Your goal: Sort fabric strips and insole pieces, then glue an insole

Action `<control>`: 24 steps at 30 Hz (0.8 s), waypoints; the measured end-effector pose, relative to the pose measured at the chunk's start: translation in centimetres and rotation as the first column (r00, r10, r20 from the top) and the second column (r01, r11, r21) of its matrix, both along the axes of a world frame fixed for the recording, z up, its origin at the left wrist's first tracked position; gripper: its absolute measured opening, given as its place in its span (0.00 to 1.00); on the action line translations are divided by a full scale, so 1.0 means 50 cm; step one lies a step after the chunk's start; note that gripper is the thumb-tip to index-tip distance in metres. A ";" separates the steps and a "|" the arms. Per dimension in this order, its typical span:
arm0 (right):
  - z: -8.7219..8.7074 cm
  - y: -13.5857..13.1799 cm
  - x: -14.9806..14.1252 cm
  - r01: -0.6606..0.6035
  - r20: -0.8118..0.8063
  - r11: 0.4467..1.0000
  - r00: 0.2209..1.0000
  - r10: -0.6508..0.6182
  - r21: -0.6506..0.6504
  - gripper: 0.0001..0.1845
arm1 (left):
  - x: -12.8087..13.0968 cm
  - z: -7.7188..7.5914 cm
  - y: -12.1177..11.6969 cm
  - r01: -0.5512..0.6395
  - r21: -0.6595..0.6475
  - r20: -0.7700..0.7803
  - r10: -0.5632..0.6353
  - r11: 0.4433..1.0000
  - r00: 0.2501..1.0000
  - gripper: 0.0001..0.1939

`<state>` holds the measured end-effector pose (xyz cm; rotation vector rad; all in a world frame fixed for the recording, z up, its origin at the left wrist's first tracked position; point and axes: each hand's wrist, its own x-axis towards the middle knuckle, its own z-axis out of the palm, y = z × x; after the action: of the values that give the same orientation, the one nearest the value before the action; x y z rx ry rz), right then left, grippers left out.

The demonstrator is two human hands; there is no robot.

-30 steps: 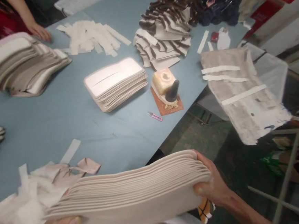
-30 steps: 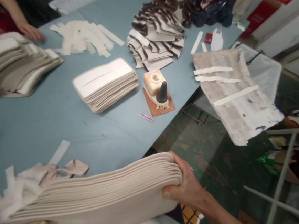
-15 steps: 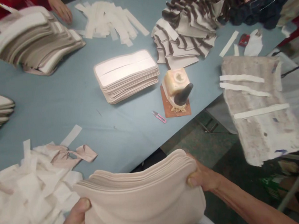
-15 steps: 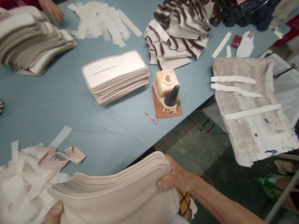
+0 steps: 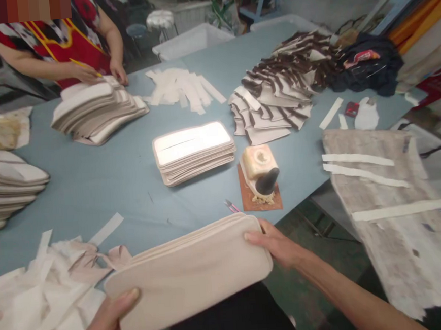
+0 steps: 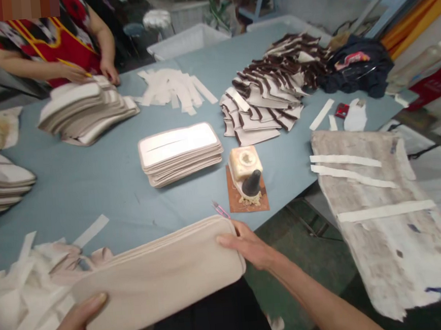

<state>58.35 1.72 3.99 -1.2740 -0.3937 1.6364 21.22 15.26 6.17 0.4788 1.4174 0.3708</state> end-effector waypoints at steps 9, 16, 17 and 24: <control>-0.019 0.136 0.019 -0.157 0.153 0.987 0.975 0.162 -0.045 0.34 | 0.029 -0.006 0.073 0.223 0.036 -0.005 -0.222 0.974 0.975 0.43; 0.012 0.190 0.056 -0.677 0.958 0.711 0.285 0.014 0.191 0.25 | -0.081 -0.026 0.212 0.715 0.699 -0.678 -0.348 -0.031 0.647 0.24; -0.004 0.189 0.052 -0.721 0.971 0.655 0.216 -0.099 0.227 0.27 | -0.094 -0.045 0.216 0.681 0.703 -0.710 -0.264 -0.206 0.653 0.24; -0.211 0.069 -0.029 -0.714 0.988 0.699 -0.067 -0.139 0.050 0.30 | -0.161 -0.248 0.114 0.708 0.443 -0.869 -0.068 -0.550 0.491 0.28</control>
<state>56.91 5.18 -6.58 -1.6745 -2.1669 0.3214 13.17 20.95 -6.21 2.8686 0.5943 0.5338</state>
